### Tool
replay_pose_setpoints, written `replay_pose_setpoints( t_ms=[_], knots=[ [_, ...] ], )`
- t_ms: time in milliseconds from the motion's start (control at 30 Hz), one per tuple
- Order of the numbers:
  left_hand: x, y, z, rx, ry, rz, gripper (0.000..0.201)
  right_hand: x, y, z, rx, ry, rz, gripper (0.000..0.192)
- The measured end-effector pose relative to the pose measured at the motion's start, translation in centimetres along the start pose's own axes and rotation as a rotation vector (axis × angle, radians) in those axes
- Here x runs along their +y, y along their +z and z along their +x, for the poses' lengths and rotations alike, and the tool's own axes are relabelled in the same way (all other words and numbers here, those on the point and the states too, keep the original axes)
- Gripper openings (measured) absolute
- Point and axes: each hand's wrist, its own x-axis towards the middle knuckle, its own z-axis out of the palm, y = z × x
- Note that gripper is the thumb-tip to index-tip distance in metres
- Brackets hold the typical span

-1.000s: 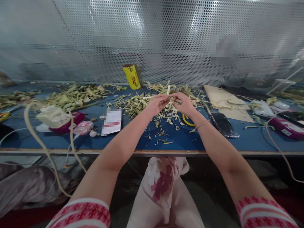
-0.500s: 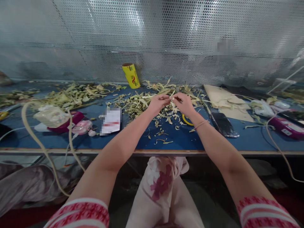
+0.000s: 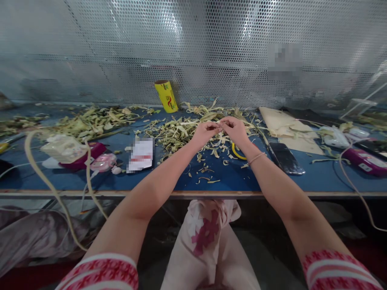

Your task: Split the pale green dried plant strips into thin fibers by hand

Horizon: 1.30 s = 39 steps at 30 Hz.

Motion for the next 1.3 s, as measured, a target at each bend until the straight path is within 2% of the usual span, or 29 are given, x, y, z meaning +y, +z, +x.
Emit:
replay_pose_setpoints(
  t_ms=[167,300,400,467,533,633,800,1100,1167,1300],
  knots=[
    [0.0,-0.2,0.0,-0.02,0.026,0.065,0.024,-0.1,-0.1,0.2,-0.056,0.081,0.182,0.018],
    [-0.2,-0.3,0.0,-0.029,0.036,0.084,0.017,-0.5,-0.5,0.4,0.018,0.17,0.267,0.019],
    [0.0,-0.3,-0.1,-0.059,0.021,0.098,0.02,-0.7,-0.9,0.6,0.072,0.259,0.398,0.013],
    [0.1,-0.3,-0.1,-0.068,-0.002,0.068,0.024,-0.7,-1.2,0.8,0.065,0.326,0.501,0.006],
    [0.0,-0.1,-0.1,-0.053,-0.034,0.006,0.026,-0.7,-1.4,0.9,0.035,0.345,0.558,0.008],
    [-0.2,0.0,0.0,-0.012,-0.097,-0.083,0.029,-0.6,-1.4,0.9,0.005,0.255,0.525,0.015],
    [-0.2,0.0,-0.1,-0.004,-0.165,-0.091,0.035,-0.6,-1.3,0.7,-0.033,0.015,0.261,0.011],
    [-0.3,-0.3,-0.1,-0.056,-0.079,0.148,0.026,-1.2,-0.7,0.0,-0.05,-0.178,-0.099,0.018],
    [-0.3,-0.2,0.0,-0.083,-0.058,0.16,0.025,-1.1,-0.7,0.0,-0.067,-0.186,-0.111,0.018],
    [0.0,0.0,-0.2,-0.124,-0.052,0.019,0.017,-1.0,-0.5,0.1,-0.159,-0.073,0.011,0.019]
  ],
)
